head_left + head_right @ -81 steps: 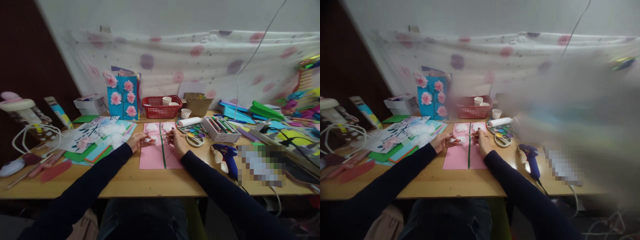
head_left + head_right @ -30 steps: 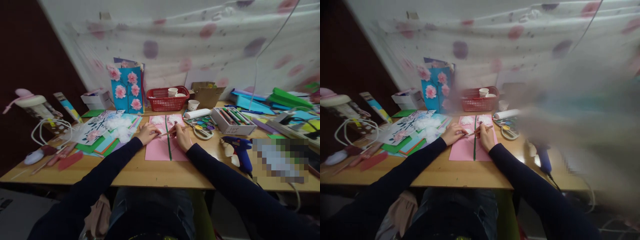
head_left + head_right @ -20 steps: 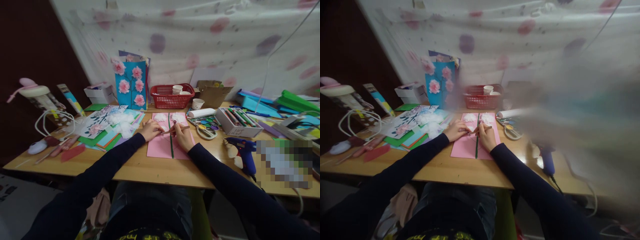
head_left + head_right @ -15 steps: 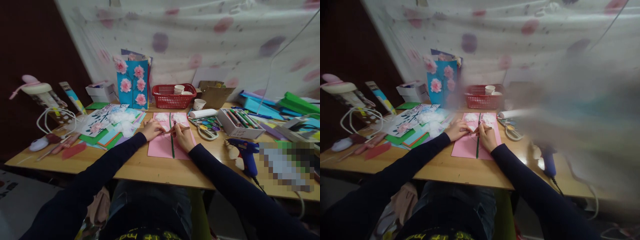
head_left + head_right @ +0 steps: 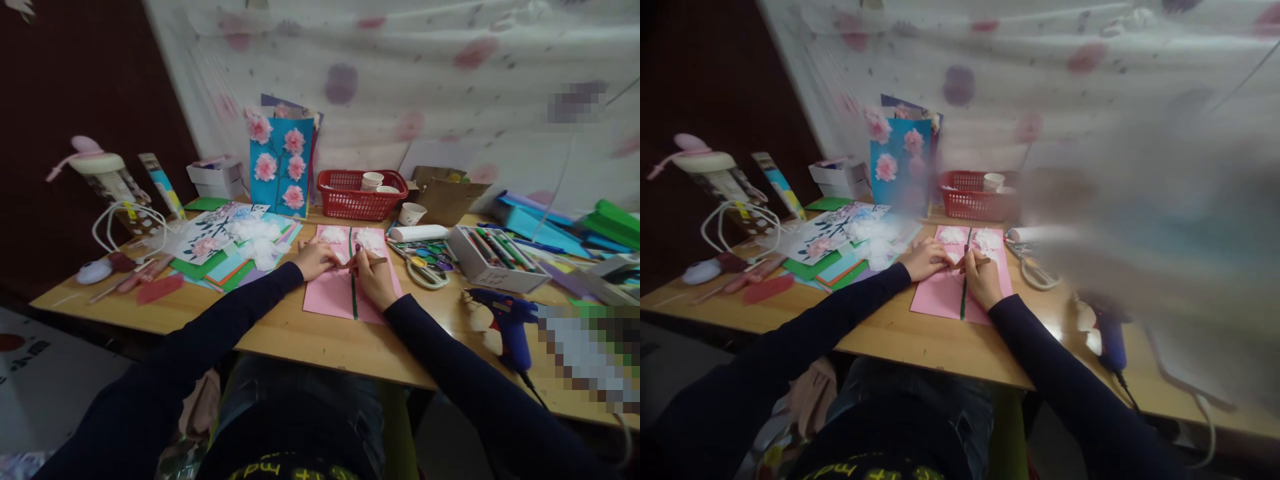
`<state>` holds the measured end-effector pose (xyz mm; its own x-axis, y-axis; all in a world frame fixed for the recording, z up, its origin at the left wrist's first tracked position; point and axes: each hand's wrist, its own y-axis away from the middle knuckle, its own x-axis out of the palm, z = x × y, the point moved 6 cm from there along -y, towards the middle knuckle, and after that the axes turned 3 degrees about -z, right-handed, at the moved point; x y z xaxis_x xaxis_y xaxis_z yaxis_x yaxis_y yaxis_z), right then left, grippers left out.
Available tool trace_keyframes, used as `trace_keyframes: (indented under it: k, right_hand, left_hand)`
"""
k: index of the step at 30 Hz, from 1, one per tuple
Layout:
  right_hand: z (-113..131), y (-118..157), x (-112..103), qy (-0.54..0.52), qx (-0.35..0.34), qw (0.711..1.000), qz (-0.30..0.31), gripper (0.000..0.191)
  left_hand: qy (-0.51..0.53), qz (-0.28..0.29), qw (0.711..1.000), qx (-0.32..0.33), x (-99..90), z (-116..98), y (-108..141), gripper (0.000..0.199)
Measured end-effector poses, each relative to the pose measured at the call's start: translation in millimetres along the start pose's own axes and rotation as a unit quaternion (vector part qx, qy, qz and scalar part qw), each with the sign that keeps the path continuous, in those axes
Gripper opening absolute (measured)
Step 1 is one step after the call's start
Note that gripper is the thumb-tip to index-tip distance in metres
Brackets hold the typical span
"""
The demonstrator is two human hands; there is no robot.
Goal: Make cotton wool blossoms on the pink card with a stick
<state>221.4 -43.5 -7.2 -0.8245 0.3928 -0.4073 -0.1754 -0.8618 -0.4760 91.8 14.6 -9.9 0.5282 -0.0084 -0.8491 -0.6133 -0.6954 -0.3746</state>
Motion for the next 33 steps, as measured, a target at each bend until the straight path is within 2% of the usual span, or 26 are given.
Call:
trace_keyframes:
  k: [5, 10, 13, 15, 17, 21, 24, 26, 28, 30, 32, 33]
  right_hand:
    - [6, -2, 2, 0.054, 0.016, 0.998, 0.015, 0.052]
    - [10, -14, 9, 0.079, 0.028, 0.996, 0.043, 0.050]
    - [7, -17, 11, 0.062, 0.053, 0.995, 0.049, 0.048]
    - [4, -14, 9, 0.029, 0.060, 0.997, 0.034, 0.046]
    - [1, -10, 3, -0.031, 0.072, 0.997, -0.007, 0.042]
    - [-10, -5, -9, -0.152, 0.113, 0.978, -0.091, 0.036]
    - [-16, -5, -12, -0.177, 0.150, 0.967, -0.106, 0.034]
    - [-19, -5, -11, -0.178, 0.175, 0.963, -0.105, 0.034]
    - [-20, -5, -10, -0.183, 0.187, 0.960, -0.101, 0.037]
    - [-20, -5, -9, -0.195, 0.193, 0.957, -0.099, 0.040]
    - [-21, -5, -9, -0.204, 0.196, 0.953, -0.103, 0.040]
    - [-22, -5, -9, -0.207, 0.196, 0.953, -0.107, 0.039]
  left_hand:
    - [0.015, 0.002, 1.000, 0.000, -8.7, 0, 6, 0.022]
    - [0.015, 0.026, 0.999, -0.016, -8.1, 19, 15, 0.070]
    - [-0.011, 0.050, 0.998, -0.032, -5.6, 25, 18, 0.083]
    - [-0.020, 0.063, 0.997, -0.039, -5.7, 24, 18, 0.084]
    - [-0.022, 0.072, 0.996, -0.041, -6.2, 21, 19, 0.082]
    - [-0.018, 0.081, 0.996, -0.040, -3.1, 18, 19, 0.082]
    - [-0.019, 0.070, 0.997, -0.031, -5.6, 23, 16, 0.080]
    - [-0.011, 0.046, 0.999, -0.020, -18.8, 32, 13, 0.061]
    - [0.004, 0.004, 0.999, -0.038, -44.3, 49, 10, 0.032]
    - [0.017, -0.068, 0.991, -0.118, -79.3, 76, 13, 0.020]
    - [-0.004, -0.153, 0.966, -0.207, -114.5, 104, 24, 0.020]
    - [-0.028, -0.172, 0.955, -0.240, -126.7, 114, 29, 0.020]
